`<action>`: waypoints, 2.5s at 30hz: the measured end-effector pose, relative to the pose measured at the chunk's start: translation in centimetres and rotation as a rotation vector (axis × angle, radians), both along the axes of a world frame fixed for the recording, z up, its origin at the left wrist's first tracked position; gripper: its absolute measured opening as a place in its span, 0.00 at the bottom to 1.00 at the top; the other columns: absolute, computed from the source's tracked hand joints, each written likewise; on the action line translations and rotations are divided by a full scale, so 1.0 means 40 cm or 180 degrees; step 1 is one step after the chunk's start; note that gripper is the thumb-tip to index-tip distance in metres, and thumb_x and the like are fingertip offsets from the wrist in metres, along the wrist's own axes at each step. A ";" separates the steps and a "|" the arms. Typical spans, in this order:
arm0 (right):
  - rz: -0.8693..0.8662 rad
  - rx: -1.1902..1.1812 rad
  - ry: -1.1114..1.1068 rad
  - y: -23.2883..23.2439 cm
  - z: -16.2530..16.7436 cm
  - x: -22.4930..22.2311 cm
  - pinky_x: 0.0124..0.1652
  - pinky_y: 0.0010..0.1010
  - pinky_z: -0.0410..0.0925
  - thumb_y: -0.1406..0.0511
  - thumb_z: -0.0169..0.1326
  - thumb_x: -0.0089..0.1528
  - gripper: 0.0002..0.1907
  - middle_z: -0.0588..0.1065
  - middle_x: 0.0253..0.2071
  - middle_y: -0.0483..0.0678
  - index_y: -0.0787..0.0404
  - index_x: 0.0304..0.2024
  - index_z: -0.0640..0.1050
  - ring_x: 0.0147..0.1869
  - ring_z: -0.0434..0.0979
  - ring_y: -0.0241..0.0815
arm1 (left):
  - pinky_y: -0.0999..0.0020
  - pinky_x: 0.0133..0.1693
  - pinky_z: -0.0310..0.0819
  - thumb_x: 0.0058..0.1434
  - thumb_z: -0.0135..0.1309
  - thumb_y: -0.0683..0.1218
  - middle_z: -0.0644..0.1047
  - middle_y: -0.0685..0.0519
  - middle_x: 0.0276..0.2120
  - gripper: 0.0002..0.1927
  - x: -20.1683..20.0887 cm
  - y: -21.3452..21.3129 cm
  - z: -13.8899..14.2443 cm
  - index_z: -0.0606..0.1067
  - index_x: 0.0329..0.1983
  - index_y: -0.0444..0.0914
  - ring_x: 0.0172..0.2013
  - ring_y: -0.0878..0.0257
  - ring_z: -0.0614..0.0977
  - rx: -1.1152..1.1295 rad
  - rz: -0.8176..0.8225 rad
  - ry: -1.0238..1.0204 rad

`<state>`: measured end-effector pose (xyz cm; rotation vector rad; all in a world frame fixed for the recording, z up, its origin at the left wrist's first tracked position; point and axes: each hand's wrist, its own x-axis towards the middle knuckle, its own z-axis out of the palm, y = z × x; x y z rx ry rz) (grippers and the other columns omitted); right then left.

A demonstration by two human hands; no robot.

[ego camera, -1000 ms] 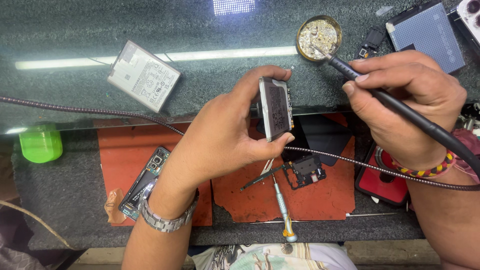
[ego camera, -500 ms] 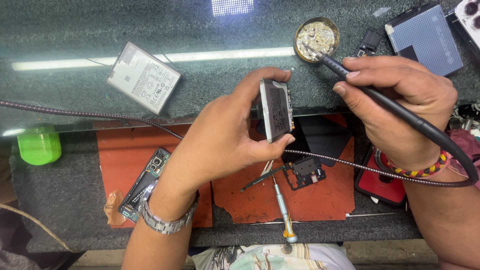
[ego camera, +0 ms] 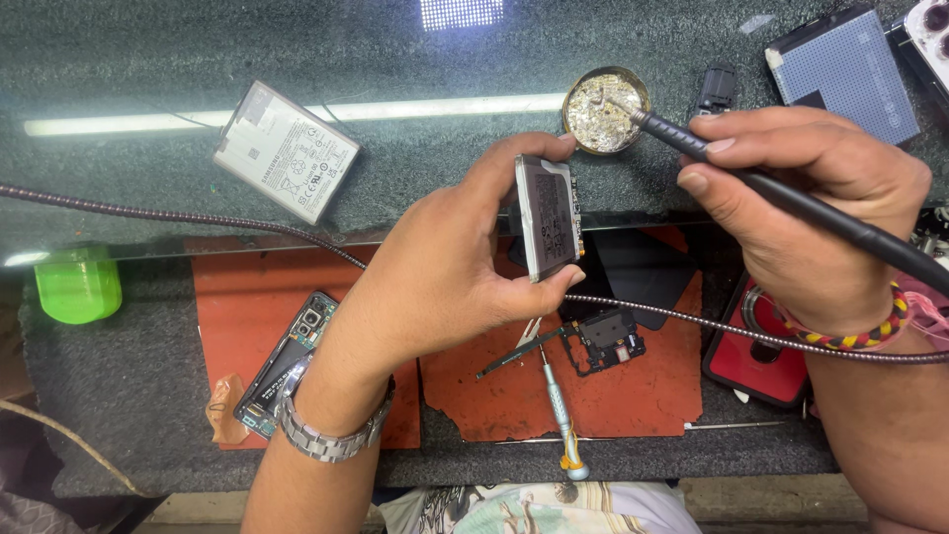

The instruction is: The person uses a soldering iron to apply solder to the connector terminals on a smartphone battery. They repeatedly dip the iron into a solder pot, then touch the tip to the battery contacts while holding the battery steady with the other hand.

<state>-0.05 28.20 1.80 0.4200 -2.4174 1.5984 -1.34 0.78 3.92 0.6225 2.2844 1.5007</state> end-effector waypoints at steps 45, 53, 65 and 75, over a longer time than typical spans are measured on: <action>0.0029 0.0991 0.0815 0.005 -0.014 0.003 0.41 0.20 0.73 0.76 0.67 0.67 0.07 0.80 0.48 0.58 0.69 0.42 0.79 0.43 0.81 0.38 | 0.66 0.38 0.81 0.53 0.68 0.51 0.83 0.53 0.35 0.41 -0.002 -0.002 -0.003 0.64 0.68 0.42 0.35 0.60 0.89 -0.0035 0.0041 0.0088; -0.0060 0.0820 0.0493 -0.009 0.004 -0.001 0.34 0.21 0.71 0.77 0.68 0.62 0.08 0.80 0.47 0.59 0.68 0.39 0.79 0.36 0.80 0.37 | 0.67 0.38 0.81 0.54 0.68 0.50 0.83 0.54 0.34 0.40 -0.002 -0.004 -0.006 0.63 0.68 0.41 0.35 0.62 0.89 0.0024 0.0012 0.0021; -0.0209 0.0527 0.0382 0.016 -0.025 0.006 0.38 0.18 0.71 0.74 0.65 0.63 0.07 0.80 0.44 0.57 0.68 0.41 0.79 0.38 0.80 0.36 | 0.68 0.38 0.82 0.54 0.68 0.50 0.83 0.54 0.34 0.40 -0.002 -0.003 -0.003 0.64 0.68 0.41 0.34 0.62 0.89 0.0046 0.0013 0.0027; 0.0001 0.0574 0.0282 0.011 -0.003 0.004 0.39 0.18 0.72 0.74 0.66 0.64 0.07 0.79 0.44 0.57 0.67 0.41 0.79 0.40 0.80 0.36 | 0.65 0.40 0.82 0.54 0.68 0.50 0.83 0.52 0.36 0.40 -0.007 -0.006 0.002 0.63 0.68 0.42 0.36 0.58 0.89 0.0049 0.0038 0.0051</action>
